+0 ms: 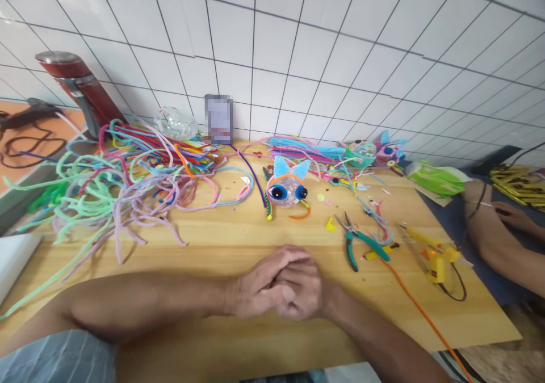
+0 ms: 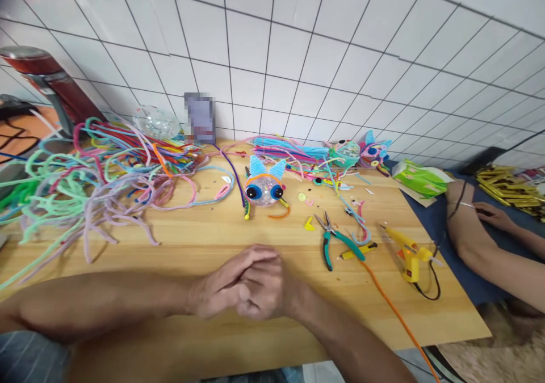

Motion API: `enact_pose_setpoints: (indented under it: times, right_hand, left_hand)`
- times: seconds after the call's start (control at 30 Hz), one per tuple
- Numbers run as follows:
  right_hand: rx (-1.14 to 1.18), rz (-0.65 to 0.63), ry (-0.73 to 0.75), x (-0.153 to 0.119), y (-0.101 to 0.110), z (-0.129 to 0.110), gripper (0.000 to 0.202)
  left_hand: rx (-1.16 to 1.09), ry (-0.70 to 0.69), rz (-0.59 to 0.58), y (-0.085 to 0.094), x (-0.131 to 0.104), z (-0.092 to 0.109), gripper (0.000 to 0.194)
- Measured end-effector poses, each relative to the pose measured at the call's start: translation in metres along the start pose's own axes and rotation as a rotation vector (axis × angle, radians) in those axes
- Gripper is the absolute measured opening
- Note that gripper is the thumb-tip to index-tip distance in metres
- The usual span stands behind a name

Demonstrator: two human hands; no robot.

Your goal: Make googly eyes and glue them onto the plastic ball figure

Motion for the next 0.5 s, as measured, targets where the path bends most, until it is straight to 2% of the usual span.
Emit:
enact_pose_setpoints:
  times: [0.07, 0.13, 0.23, 0.43, 0.5]
  right_hand:
    - [-0.001, 0.137, -0.034, 0.014, 0.017, 0.006, 0.013]
    - [0.021, 0.202, -0.079, 0.024, 0.030, 0.010, 0.017]
    - [0.055, 0.203, -0.120, 0.029, 0.039, 0.013, 0.025]
    - [0.061, 0.183, -0.137, 0.027, 0.032, 0.010, 0.042]
    - [0.109, 0.152, -0.234, 0.027, 0.032, 0.013, 0.047]
  left_hand:
    - [-0.119, 0.102, 0.069, 0.002, 0.001, 0.002, 0.061]
    - [-0.162, 0.207, 0.099, 0.001, 0.001, 0.001, 0.060]
    - [-0.100, 0.295, 0.077, 0.000, 0.000, -0.004, 0.060]
    - [0.068, 0.265, -0.011, -0.001, 0.000, -0.007, 0.072]
    - [0.058, 0.266, -0.039, -0.002, 0.003, -0.005, 0.074]
Point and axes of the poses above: each hand's wrist, its own x-axis towards the middle knuckle, its own y-axis out of the back of the hand, z = x × y, the point moved 1 cm from there along x, towards the middle knuckle, and after that the axes turned 15 degrees about -x, right-handed, at the moved point
